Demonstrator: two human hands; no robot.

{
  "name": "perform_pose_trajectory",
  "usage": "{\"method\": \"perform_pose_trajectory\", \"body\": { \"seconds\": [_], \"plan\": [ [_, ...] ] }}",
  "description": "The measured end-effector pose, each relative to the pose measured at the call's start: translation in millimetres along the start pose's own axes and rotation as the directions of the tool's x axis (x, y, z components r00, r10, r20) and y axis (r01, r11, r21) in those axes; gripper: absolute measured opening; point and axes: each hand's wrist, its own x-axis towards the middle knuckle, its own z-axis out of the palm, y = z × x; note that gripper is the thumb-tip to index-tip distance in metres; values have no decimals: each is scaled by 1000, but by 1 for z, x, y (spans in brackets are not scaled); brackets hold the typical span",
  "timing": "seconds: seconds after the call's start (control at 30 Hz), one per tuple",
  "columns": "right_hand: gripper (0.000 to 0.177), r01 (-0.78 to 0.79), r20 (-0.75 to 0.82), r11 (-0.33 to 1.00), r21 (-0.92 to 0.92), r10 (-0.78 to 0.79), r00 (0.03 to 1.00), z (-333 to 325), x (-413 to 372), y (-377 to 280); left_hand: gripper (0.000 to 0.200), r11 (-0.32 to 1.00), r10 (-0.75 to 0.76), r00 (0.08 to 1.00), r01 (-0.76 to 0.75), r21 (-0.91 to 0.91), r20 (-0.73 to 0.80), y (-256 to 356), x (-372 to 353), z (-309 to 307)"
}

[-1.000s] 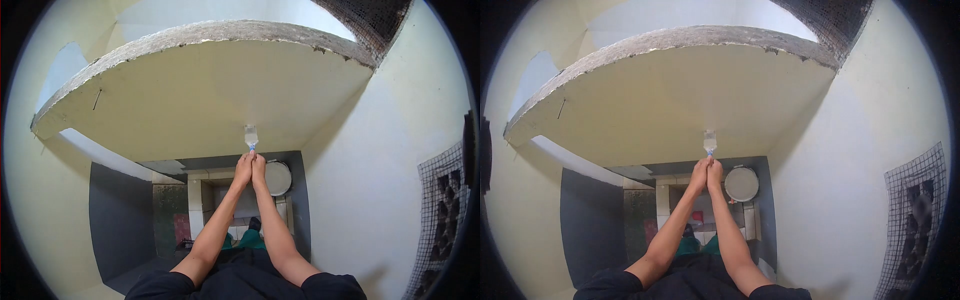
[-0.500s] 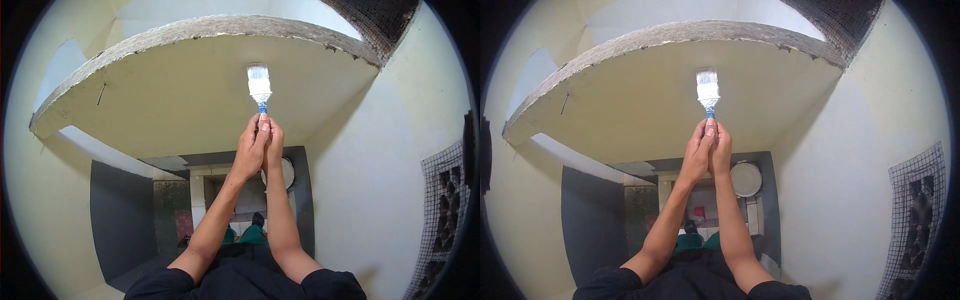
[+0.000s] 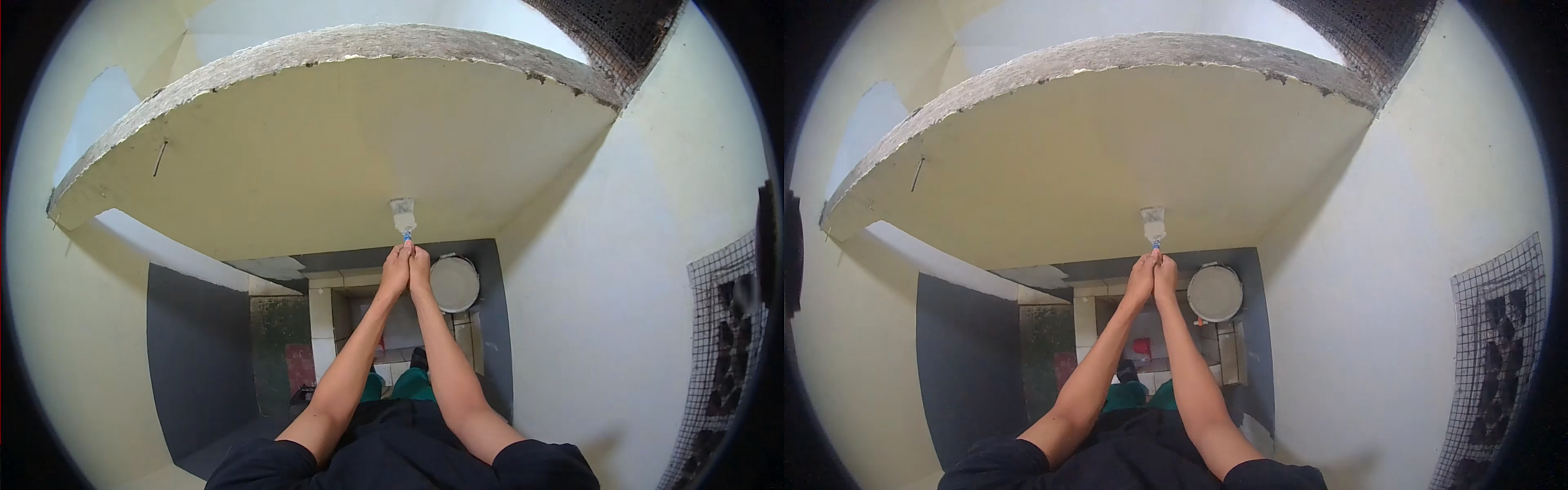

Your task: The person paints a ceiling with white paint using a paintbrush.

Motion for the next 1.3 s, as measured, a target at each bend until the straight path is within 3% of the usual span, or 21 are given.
{"method": "perform_pose_trajectory", "body": {
  "seconds": [0.1,0.2,0.4,0.5,0.67,0.8,0.9,1.07,1.17,1.27,1.3],
  "plan": [
    [49,-29,-1,1000,3,29,1000,-5,3,-12,40,1000,13,1000,-13,4,-28,24,-7,3],
    [47,109,-4,994,25,-109,994,-24,-3,-75,42,999,53,998,-53,-8,-13,80,-21,4],
    [36,182,71,873,453,-239,969,-71,-26,-192,49,959,276,961,-274,-78,18,168,-49,15],
    [33,242,40,850,468,-294,955,-88,-41,-203,50,914,405,913,-403,-49,44,171,-67,23],
    [37,264,-3,892,366,-282,959,-83,-10,-128,47,930,364,927,-356,-88,91,120,-43,42],
    [45,210,-7,958,193,-213,977,-65,18,-40,47,987,155,987,-157,40,46,59,-15,55],
    [51,57,26,994,93,-60,998,-64,17,17,47,985,-26,998,18,169,49,16,-12,60],
    [50,-141,-4,985,97,142,990,-58,28,93,54,972,-51,998,40,232,42,-40,4,77],
    [51,6,-26,995,101,-3,1000,-68,42,70,55,985,-9,1000,10,173,-5,-22,8,91],
    [51,-11,35,974,228,3,999,-88,49,15,53,993,-30,999,25,114,45,14,13,95],
    [50,26,39,966,256,-38,999,-97,44,-6,52,996,41,998,-44,80,39,26,7,98]
  ]
}}
